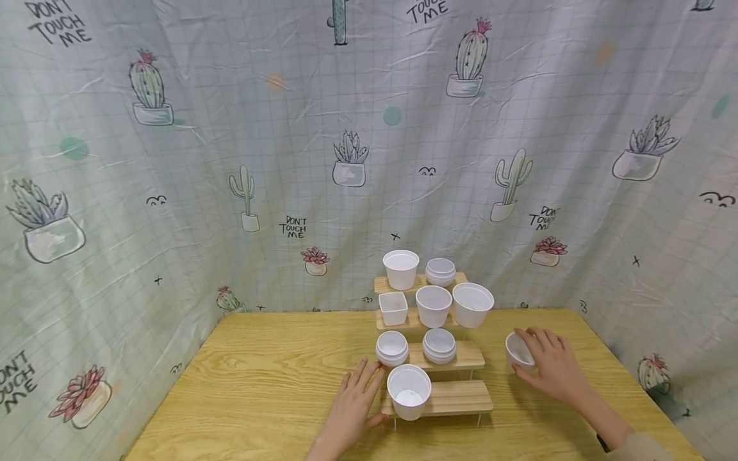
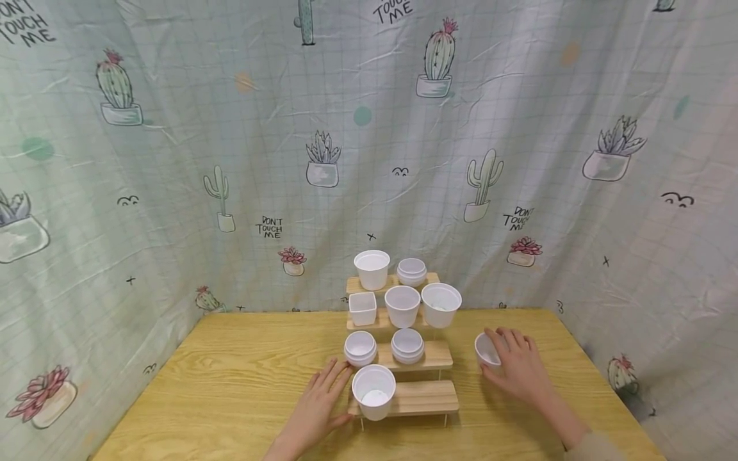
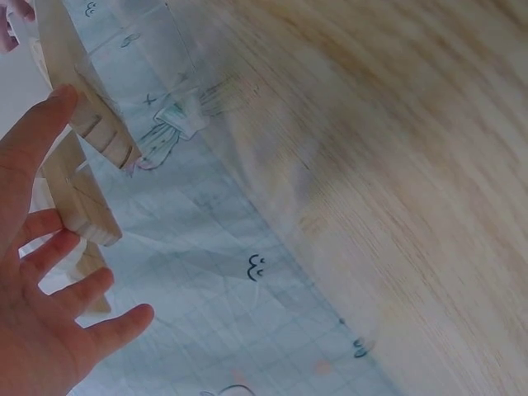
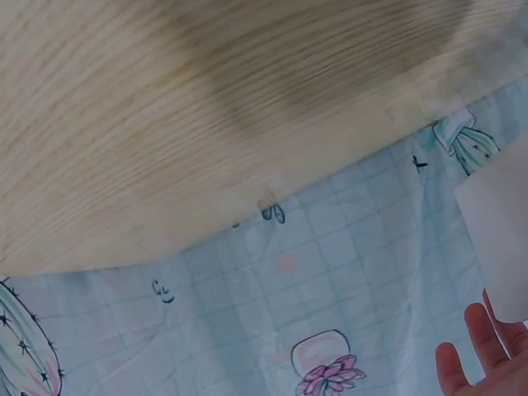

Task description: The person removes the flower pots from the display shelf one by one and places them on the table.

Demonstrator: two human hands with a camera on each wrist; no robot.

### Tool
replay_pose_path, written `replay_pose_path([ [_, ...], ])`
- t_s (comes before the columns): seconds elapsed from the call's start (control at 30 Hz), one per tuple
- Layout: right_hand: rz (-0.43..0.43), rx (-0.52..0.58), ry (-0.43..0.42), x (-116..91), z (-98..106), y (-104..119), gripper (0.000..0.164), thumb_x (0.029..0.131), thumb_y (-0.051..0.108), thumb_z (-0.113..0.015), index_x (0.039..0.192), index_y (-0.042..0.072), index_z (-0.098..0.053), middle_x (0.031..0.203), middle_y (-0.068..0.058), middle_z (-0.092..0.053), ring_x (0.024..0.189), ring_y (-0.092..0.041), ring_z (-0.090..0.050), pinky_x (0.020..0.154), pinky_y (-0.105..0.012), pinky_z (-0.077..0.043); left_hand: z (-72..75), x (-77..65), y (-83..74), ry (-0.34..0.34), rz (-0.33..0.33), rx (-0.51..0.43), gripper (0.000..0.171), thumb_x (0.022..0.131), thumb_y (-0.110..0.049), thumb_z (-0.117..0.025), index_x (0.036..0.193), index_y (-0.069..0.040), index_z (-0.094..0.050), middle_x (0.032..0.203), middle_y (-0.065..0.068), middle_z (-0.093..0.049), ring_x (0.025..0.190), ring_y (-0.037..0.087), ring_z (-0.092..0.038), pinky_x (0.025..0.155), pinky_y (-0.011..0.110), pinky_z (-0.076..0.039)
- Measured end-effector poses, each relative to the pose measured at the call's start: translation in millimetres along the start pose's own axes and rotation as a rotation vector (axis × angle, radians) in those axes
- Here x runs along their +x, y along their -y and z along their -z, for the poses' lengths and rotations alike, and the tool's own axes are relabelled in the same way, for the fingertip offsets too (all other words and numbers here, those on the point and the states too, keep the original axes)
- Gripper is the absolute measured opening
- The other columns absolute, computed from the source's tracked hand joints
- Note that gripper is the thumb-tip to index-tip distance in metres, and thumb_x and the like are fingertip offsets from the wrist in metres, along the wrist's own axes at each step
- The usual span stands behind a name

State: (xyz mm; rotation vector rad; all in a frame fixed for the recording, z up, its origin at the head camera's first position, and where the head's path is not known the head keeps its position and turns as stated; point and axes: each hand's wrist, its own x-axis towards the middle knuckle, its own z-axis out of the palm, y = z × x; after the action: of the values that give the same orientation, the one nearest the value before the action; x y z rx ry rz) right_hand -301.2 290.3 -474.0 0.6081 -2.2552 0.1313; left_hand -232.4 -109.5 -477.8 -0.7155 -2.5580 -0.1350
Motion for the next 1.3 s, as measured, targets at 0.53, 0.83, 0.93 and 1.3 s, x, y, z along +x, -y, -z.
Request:
replay_pose_path([
  [0.53, 0.033, -0.017, -0.011, 12, -18, -24, 0.058, 0.077, 0.058, -0.051, 0.112, 0.012, -0.058, 0.09, -0.016, -0.052, 0.081, -0.033, -0.05, 0.067, -0.05, -0.038, 0.5, 0.2, -1.3, 0.023, 0.022, 0.0, 0.082, 0.063, -0.048, -0.071, 0.132, -0.013, -0.042, 0.136, 0.004, -0.041, 0.127, 0.031, -0.038, 0.092, 0.052, -0.043],
  [0.83, -0.024, -0.032, 0.042, 16, -29, -34, 0.057, 0.06, 0.046, -0.072, 0.105, 0.013, -0.06, 0.085, -0.011, -0.049, 0.079, -0.028, -0.047, 0.063, -0.044, -0.033, 0.0, -0.7, -1.6, 0.006, 0.013, 0.0, 0.082, 0.063, -0.049, -0.071, 0.131, -0.013, -0.042, 0.137, 0.004, -0.041, 0.125, 0.032, -0.039, 0.091, 0.053, -0.043],
  [0.93, -0.048, -0.024, 0.052, 17, -32, -36, 0.058, 0.057, 0.041, -0.075, 0.104, 0.012, -0.059, 0.086, -0.012, -0.051, 0.08, -0.029, -0.048, 0.063, -0.045, -0.033, -0.1, -1.2, -2.1, 0.018, 0.018, -0.003, 0.082, 0.064, -0.049, -0.071, 0.132, -0.013, -0.042, 0.137, 0.004, -0.04, 0.126, 0.032, -0.039, 0.092, 0.053, -0.043],
  [1.3, -0.12, -0.008, 0.124, 28, -41, -43, 0.057, 0.062, 0.036, -0.073, 0.107, 0.006, -0.057, 0.095, -0.017, -0.052, 0.086, -0.036, -0.05, 0.066, -0.051, -0.033, 0.4, 0.3, -1.3, 0.014, 0.012, -0.003, 0.081, 0.065, -0.048, -0.07, 0.131, -0.012, -0.043, 0.136, 0.003, -0.042, 0.126, 0.03, -0.038, 0.092, 0.052, -0.043],
])
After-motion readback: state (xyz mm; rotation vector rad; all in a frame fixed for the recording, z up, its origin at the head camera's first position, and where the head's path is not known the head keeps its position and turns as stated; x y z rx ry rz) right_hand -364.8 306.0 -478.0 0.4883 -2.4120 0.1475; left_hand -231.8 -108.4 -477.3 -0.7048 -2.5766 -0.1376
